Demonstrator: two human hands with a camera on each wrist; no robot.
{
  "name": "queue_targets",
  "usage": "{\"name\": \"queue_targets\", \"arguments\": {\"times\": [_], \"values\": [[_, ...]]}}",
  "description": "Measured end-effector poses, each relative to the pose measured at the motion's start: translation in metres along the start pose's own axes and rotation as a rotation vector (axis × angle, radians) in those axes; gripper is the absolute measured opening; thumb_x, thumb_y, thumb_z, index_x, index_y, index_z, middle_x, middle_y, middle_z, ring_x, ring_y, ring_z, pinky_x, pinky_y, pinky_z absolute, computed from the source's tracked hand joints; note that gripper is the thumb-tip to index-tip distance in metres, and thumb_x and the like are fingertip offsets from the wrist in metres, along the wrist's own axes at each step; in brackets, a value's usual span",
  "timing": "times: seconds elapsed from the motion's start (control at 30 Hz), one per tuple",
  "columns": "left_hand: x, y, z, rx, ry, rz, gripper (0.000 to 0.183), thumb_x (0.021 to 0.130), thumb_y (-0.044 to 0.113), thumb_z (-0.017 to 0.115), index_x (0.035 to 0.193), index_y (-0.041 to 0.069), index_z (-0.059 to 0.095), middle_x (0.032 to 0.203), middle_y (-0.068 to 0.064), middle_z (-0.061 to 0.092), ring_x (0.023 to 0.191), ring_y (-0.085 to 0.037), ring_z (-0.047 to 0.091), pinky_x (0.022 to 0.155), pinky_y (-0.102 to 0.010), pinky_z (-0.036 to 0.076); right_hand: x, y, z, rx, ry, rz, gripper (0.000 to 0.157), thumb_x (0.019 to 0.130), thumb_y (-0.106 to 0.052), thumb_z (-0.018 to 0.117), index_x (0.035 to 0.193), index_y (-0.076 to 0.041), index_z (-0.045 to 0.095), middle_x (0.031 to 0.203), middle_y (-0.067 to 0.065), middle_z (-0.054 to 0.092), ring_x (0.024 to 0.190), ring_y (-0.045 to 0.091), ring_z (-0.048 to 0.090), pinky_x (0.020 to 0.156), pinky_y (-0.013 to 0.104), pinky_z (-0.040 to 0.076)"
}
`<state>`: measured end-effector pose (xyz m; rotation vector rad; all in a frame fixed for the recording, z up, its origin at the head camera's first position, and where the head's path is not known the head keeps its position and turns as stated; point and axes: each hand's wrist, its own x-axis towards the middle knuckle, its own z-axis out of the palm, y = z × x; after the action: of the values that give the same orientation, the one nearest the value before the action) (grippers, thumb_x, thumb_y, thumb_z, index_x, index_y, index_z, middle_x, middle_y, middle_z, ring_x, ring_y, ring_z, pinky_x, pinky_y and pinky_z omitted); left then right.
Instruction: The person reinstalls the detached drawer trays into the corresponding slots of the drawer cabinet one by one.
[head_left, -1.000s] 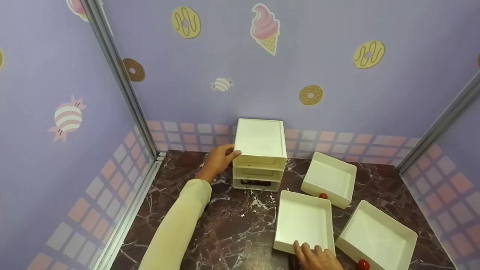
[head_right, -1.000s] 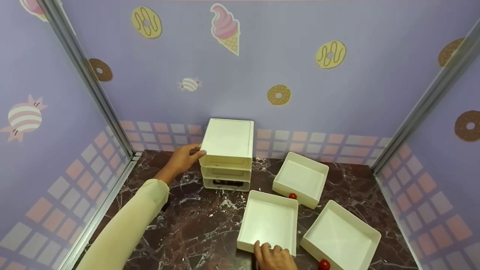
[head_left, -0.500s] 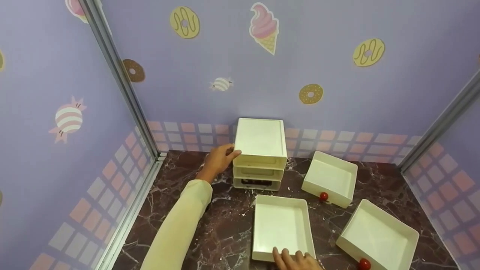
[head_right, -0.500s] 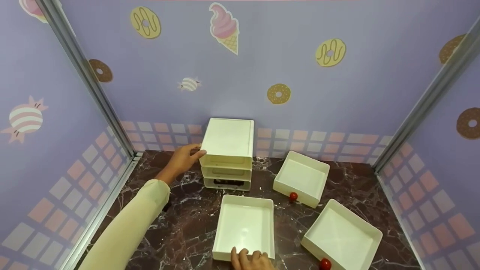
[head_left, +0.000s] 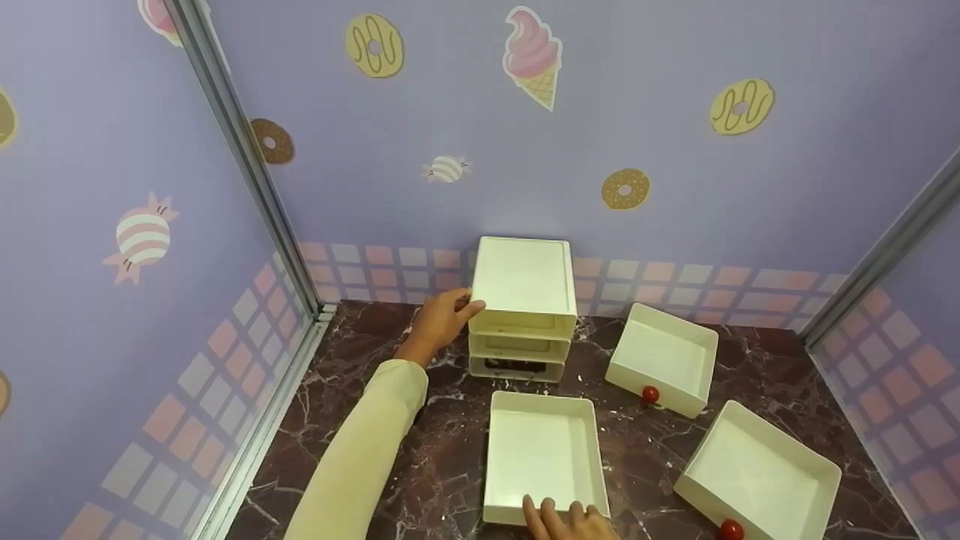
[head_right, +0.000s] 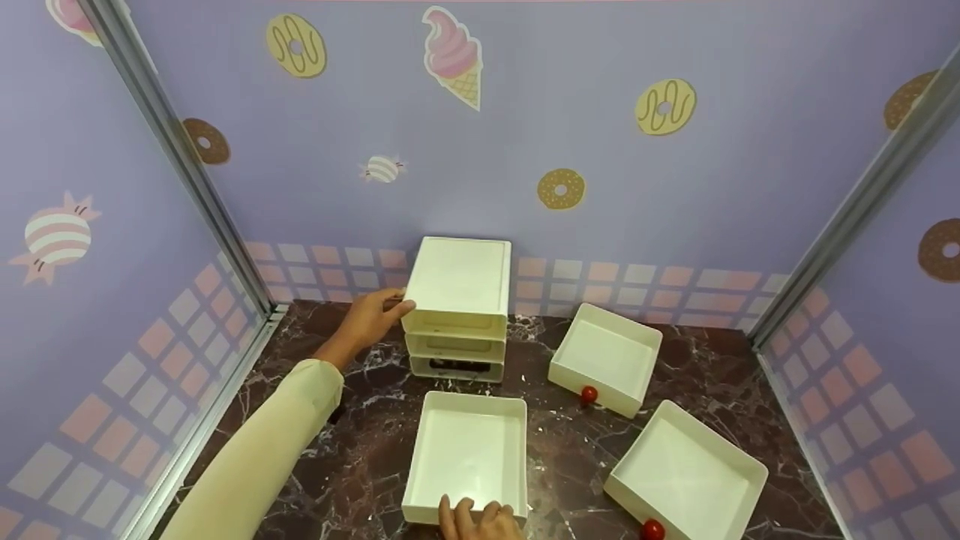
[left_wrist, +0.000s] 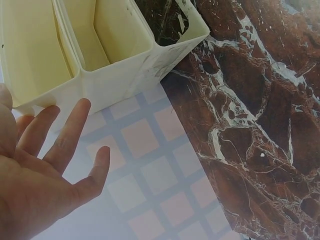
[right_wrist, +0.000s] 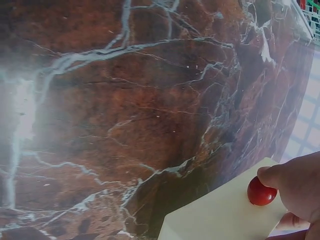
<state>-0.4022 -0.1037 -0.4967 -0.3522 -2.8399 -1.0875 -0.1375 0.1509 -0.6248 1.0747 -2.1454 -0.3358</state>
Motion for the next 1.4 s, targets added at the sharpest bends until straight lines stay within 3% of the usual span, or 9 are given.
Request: {"name": "queue_targets", "arguments": {"times": [0.17,0.3,0.53,0.87,1.03,1.17,1.27,1.4], "values": [[0.0,-0.001,0.001,0.006,0.018,0.002,0.039,0.089,0.056,0.054,0.118,0.031,0.062,0.111,0.007,0.067,0.102,-0.016,0.062,0.088,-0.041,0.048,0.009,-0.004,0.004,-0.027,0.025,-0.013,0.055,0.097,-0.055,0.03,0.116,-0.015,0.062,0.08,0.001,0.058,0.036,0.02,0.034,0.026,0.031,0.026],[0.0,-0.001,0.002,0.004,0.018,-0.018,0.045,0.088,0.056,0.053,0.125,0.03,0.059,0.117,0.006,0.065,0.106,-0.016,0.061,0.091,-0.041,0.047,0.016,-0.006,0.008,-0.045,0.038,-0.014,0.056,0.096,-0.056,0.03,0.115,-0.014,0.062,0.08,0.002,0.058,0.036,0.02,0.034,0.027,0.03,0.027],[-0.001,-0.001,0.002,0.003,0.018,-0.002,0.046,0.089,0.056,0.053,0.124,0.027,0.06,0.115,0.004,0.065,0.105,-0.016,0.061,0.09,-0.041,0.048,0.026,-0.011,0.013,-0.063,-0.004,0.002,0.064,0.095,-0.061,0.024,0.119,-0.013,0.058,0.082,0.004,0.054,0.037,0.02,0.03,0.029,0.03,0.024],[-0.002,0.0,0.0,0.002,0.005,-0.015,0.055,0.089,0.057,0.052,0.132,0.024,0.055,0.123,0.001,0.062,0.111,-0.018,0.059,0.094,-0.041,0.046,0.041,-0.009,0.022,-0.072,0.051,0.008,0.048,0.1,-0.035,0.023,0.119,-0.013,0.061,0.081,0.003,0.056,0.038,0.018,0.026,0.029,0.029,0.022],[-0.003,0.0,0.001,0.011,0.008,-0.011,0.052,0.089,0.056,0.052,0.131,0.026,0.056,0.118,0.003,0.064,0.107,-0.017,0.061,0.092,-0.042,0.047,0.047,-0.008,0.024,-0.084,-0.004,0.015,0.052,0.094,-0.028,0.018,0.123,-0.013,0.059,0.085,0.003,0.057,0.039,0.018,0.03,0.03,0.028,0.027],[-0.003,0.0,0.001,0.009,0.017,-0.014,0.051,0.089,0.056,0.052,0.131,0.026,0.056,0.117,0.003,0.065,0.106,-0.018,0.061,0.092,-0.043,0.047,0.05,-0.007,0.026,-0.062,-0.074,0.023,0.053,0.083,-0.038,0.041,0.126,-0.013,0.057,0.089,0.004,0.058,0.04,0.019,0.036,0.031,0.03,0.032],[-0.003,-0.001,0.001,0.01,0.019,-0.018,0.052,0.089,0.056,0.052,0.132,0.026,0.055,0.119,0.002,0.064,0.108,-0.019,0.06,0.093,-0.043,0.047,0.052,-0.007,0.027,-0.056,-0.101,0.028,0.069,0.068,-0.048,0.058,0.127,-0.012,0.056,0.09,0.005,0.058,0.04,0.021,0.037,0.032,0.032,0.032],[-0.002,-0.001,0.001,0.022,0.026,-0.01,0.055,0.089,0.057,0.052,0.133,0.025,0.055,0.122,0.001,0.063,0.11,-0.019,0.06,0.094,-0.042,0.046,0.055,-0.005,0.028,-0.045,-0.164,0.04,0.087,0.059,-0.058,0.066,0.13,-0.011,0.052,0.093,0.007,0.057,0.041,0.022,0.037,0.033,0.032,0.03]]}}
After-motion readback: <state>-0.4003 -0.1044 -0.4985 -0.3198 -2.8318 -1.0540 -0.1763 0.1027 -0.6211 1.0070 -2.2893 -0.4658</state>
